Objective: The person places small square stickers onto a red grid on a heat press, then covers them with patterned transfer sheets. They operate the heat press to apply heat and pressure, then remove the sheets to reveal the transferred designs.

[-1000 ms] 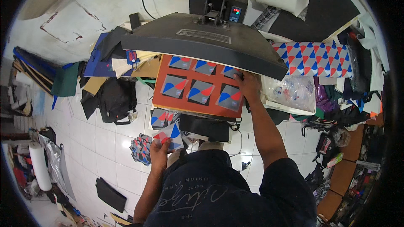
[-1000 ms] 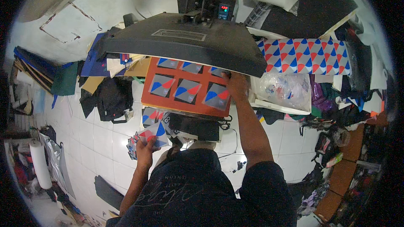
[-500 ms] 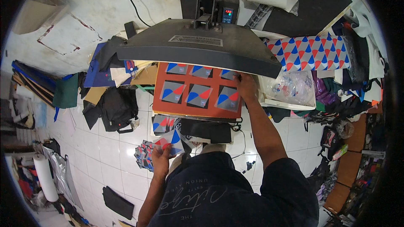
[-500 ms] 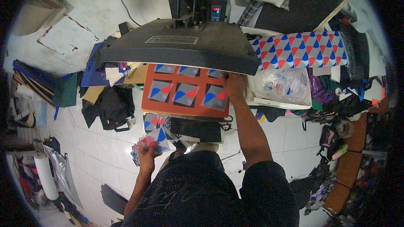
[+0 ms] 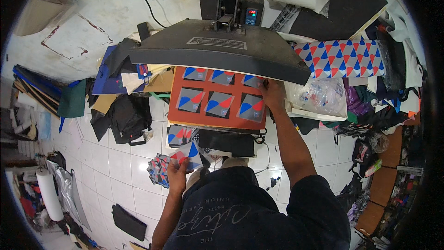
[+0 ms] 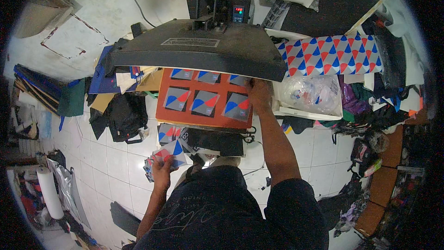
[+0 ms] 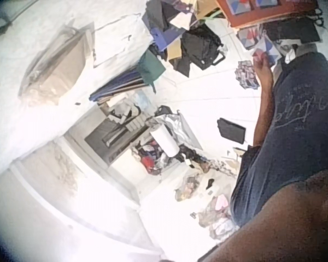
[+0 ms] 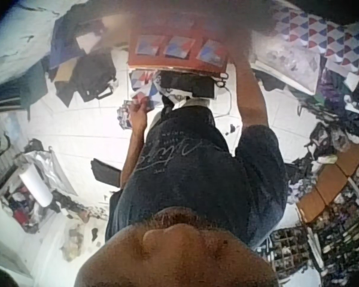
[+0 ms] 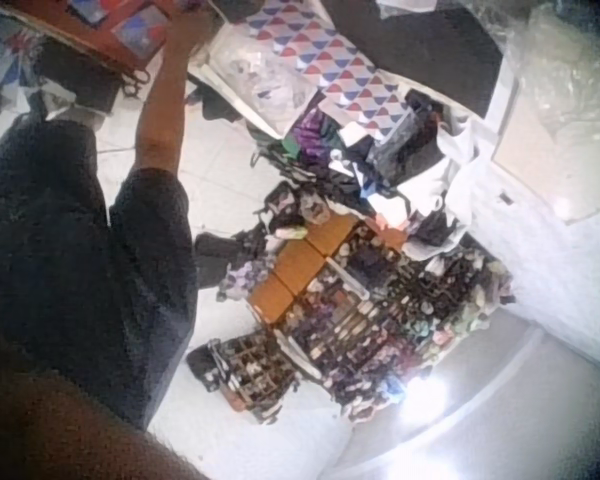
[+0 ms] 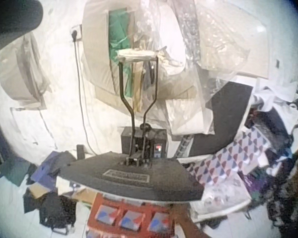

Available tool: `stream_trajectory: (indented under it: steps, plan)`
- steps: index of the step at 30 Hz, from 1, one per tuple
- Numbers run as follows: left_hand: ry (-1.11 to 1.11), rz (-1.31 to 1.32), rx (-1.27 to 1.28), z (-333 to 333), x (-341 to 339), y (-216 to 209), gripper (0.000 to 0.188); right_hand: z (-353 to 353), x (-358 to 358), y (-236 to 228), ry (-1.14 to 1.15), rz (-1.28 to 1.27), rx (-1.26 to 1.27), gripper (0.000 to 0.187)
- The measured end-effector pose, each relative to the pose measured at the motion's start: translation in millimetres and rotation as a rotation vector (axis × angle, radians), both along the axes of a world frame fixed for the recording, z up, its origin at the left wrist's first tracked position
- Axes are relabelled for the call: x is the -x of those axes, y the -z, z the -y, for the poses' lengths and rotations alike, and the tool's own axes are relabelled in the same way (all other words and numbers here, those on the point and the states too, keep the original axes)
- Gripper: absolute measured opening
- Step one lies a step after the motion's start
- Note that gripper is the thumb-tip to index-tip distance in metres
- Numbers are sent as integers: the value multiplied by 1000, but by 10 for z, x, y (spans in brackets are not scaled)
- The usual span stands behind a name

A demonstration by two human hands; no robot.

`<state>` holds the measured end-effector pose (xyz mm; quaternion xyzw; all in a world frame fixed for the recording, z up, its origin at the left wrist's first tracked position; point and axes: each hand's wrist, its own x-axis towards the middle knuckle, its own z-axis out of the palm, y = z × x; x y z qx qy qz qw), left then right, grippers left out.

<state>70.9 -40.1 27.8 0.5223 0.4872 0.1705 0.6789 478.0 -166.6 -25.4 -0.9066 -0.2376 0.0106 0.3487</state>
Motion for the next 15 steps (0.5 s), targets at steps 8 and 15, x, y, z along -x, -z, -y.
stream_trajectory:
  steps: [8, 15]
  plan:
    - [-39, -5, 31, 61, -18, 8, 24, 22, 17, 0, -47, 117, 136, 34]
    - [-36, -1, 31, 67, -27, 22, 24, 49, 53, -48, -46, 82, 133, 38]
